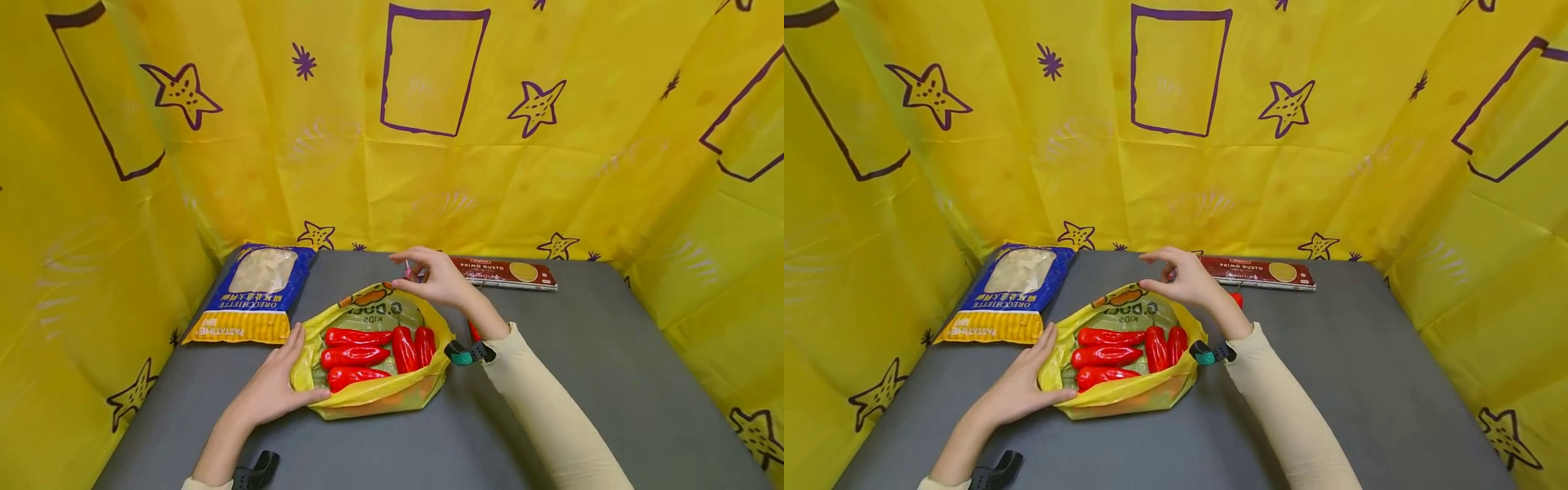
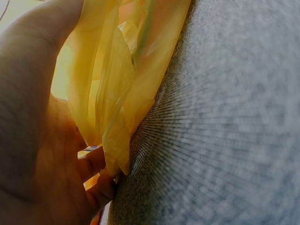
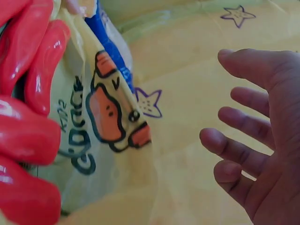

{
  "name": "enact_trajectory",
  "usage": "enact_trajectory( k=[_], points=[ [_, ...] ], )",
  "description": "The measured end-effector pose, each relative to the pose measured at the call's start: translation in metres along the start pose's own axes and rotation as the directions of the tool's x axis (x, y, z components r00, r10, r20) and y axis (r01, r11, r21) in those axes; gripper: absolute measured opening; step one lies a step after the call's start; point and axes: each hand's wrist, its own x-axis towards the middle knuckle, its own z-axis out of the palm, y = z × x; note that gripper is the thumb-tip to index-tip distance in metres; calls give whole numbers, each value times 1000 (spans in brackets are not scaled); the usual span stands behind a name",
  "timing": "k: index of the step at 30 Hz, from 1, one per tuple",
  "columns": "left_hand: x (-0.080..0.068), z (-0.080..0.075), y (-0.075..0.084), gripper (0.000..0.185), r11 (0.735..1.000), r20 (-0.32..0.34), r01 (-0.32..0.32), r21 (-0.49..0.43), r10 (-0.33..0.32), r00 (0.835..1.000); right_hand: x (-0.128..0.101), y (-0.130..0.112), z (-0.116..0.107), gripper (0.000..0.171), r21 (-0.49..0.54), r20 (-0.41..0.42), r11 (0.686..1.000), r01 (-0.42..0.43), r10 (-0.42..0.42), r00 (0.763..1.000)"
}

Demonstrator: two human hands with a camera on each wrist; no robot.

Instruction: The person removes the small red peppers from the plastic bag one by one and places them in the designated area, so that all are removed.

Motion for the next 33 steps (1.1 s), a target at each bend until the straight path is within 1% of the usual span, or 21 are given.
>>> enact_trajectory(
  k=[5, 12, 20, 23, 27, 30, 33],
  points=[
    [3, -1, -1, 131, 1000, -5, -10, 2, 10, 1000, 15, -8, 7, 46, 8, 77, 1000, 10, -11, 997],
    [4, -3, -2, 132, 1000, 13, 9, 6, -9, 1000, 30, -14, 22, 43, 11, 165, 998, 61, -62, 984],
    [2, -3, 1, 132, 1000, 27, 17, 6, -18, 999, 37, -16, 44, 39, 37, 270, 999, 22, -31, 962],
    [1, -3, 2, 132, 1000, 29, 21, 7, -22, 999, 40, -16, 53, 37, 75, 318, 997, 12, -35, 947],
    [1, -3, 2, 132, 1000, 25, 22, 5, -22, 999, 45, -17, 67, 35, 132, 397, 991, -7, -46, 917],
    [1, -2, 1, 132, 1000, 19, 19, 6, -19, 1000, 48, -17, 77, 34, 133, 452, 991, -11, -50, 891],
    [2, -2, 2, 132, 1000, 20, 14, 5, -14, 1000, 48, -17, 86, 33, 99, 497, 995, -27, -26, 867]
  ],
)
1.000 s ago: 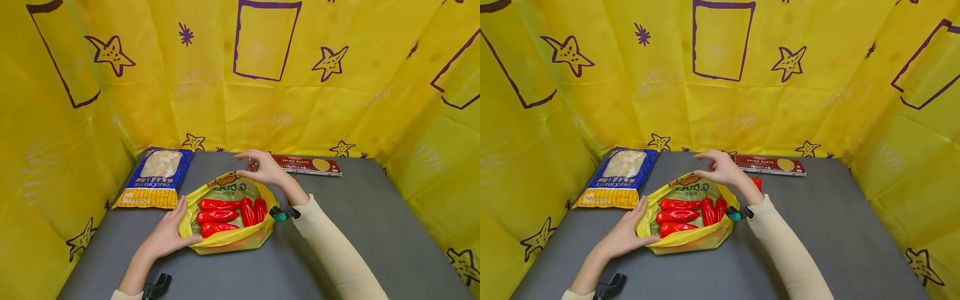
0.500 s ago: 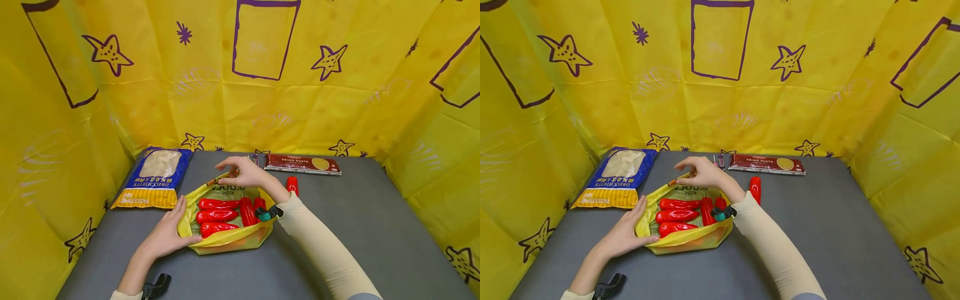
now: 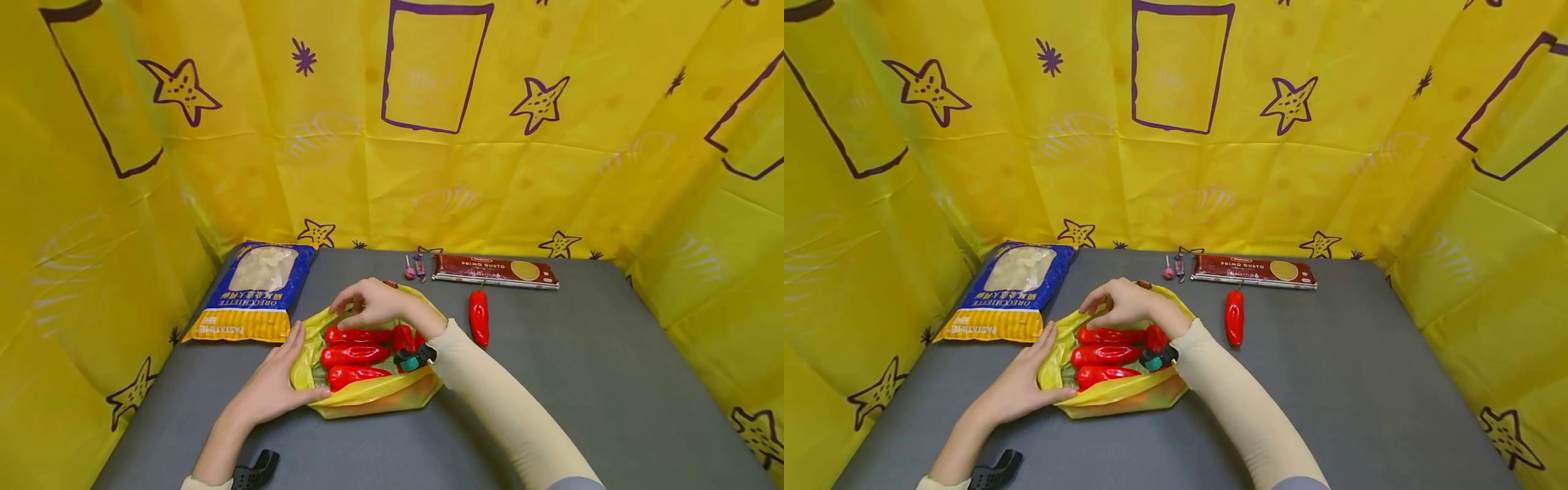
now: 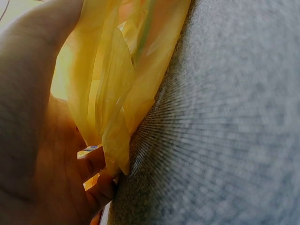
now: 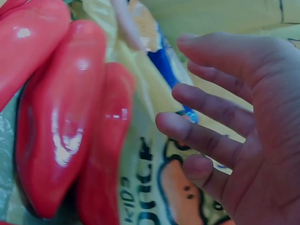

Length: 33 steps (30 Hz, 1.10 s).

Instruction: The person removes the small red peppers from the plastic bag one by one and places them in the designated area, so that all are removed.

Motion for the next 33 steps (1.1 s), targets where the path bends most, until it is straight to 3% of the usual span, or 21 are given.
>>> enact_trajectory(
  k=[11, 24, 33],
  points=[
    [0, -2, -3, 131, 1000, -24, -18, 2, 18, 1000, 17, 14, 18, 32, -82, 70, 996, -36, 41, 997],
    [0, 1, -3, 131, 1000, -27, -28, 0, 27, 999, 20, 25, 20, 43, -52, 195, 992, -118, 126, 973],
    [0, 1, -1, 131, 1000, -8, -6, -4, 6, 1000, 21, 25, 19, 47, -41, 233, 993, -108, 114, 966]
  ],
)
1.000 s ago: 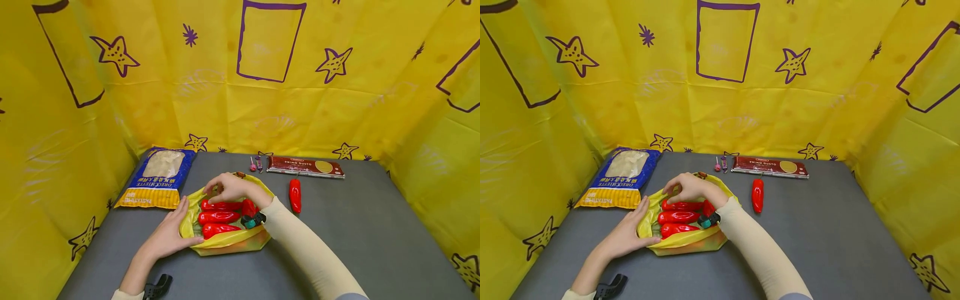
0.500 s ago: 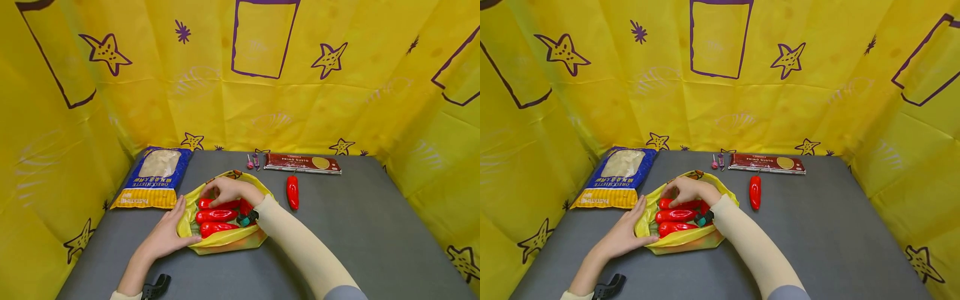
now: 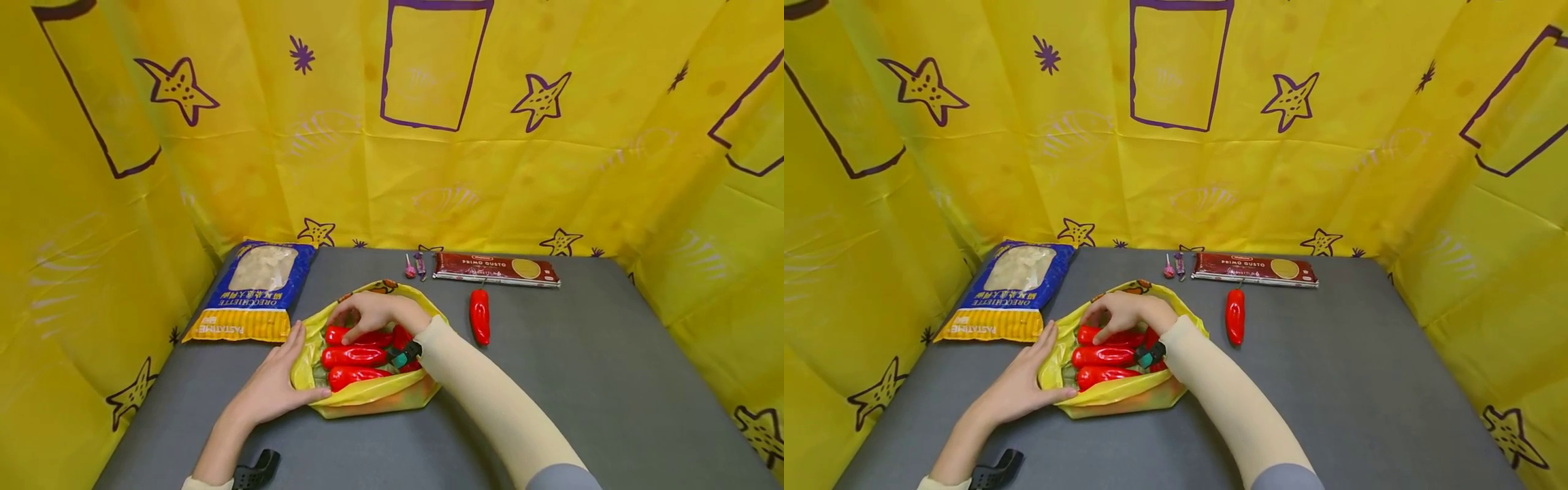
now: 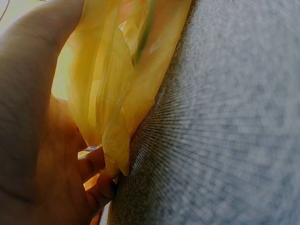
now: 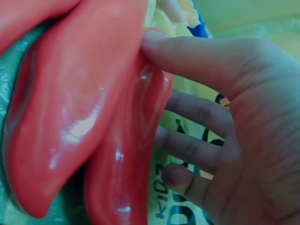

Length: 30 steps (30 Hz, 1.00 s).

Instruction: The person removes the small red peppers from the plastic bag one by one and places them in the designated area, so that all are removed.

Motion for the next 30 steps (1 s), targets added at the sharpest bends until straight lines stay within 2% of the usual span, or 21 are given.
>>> enact_trajectory(
  k=[8, 14, 24, 30],
  points=[
    [-1, 1, 0, 133, 1000, -2, 6, 5, -6, 1000, -3, 2, -2, 54, 77, 70, 997, -24, 19, 997],
    [-1, 1, -1, 132, 1000, -8, -1, 4, 2, 1000, -1, 0, 0, 54, 89, 80, 996, -32, 25, 996],
    [-1, 1, 0, 133, 1000, 4, 7, 4, -7, 1000, -3, -5, 1, 56, 77, 87, 994, -74, 67, 994],
    [-2, 1, 0, 133, 1000, 13, 14, 0, -14, 1000, -5, -9, -1, 55, 22, 75, 996, -84, 82, 994]
  ],
)
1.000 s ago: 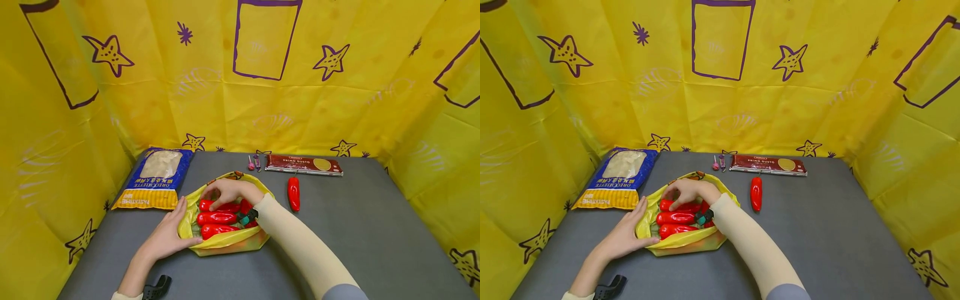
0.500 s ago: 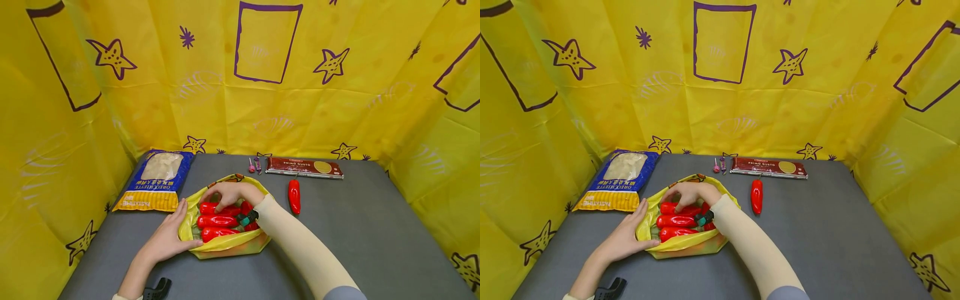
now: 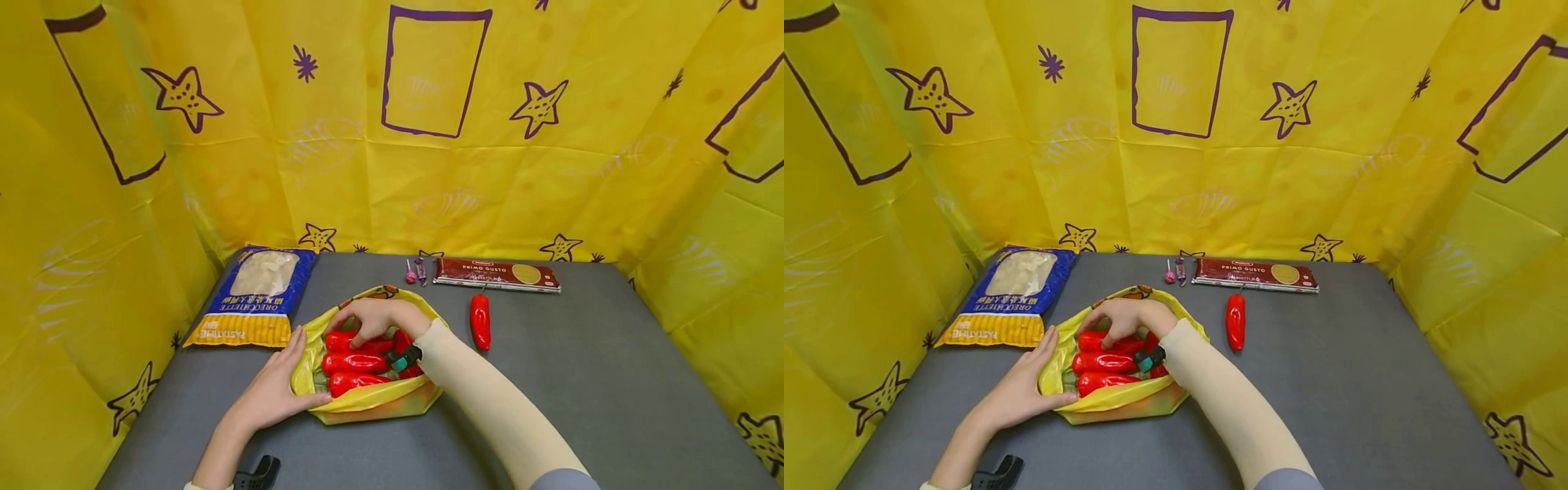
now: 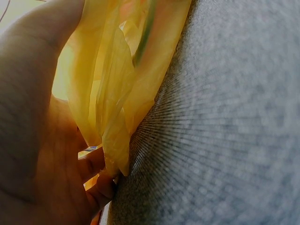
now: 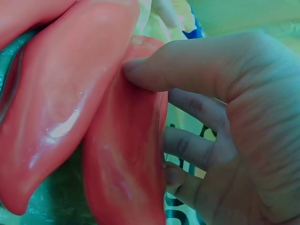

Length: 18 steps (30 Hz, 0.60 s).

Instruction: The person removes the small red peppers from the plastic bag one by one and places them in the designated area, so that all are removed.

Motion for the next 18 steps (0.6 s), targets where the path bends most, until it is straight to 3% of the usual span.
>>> enact_trajectory(
  k=[11, 18],
  points=[
    [0, 0, 0, 132, 1000, -5, -9, 3, 9, 1000, -10, -6, -6, 53, -170, -33, 985, 35, -41, 999],
    [0, 0, 0, 132, 1000, -1, -4, 9, 4, 1000, -27, -9, -11, 54, -165, -65, 986, 6, -17, 998]
  ],
)
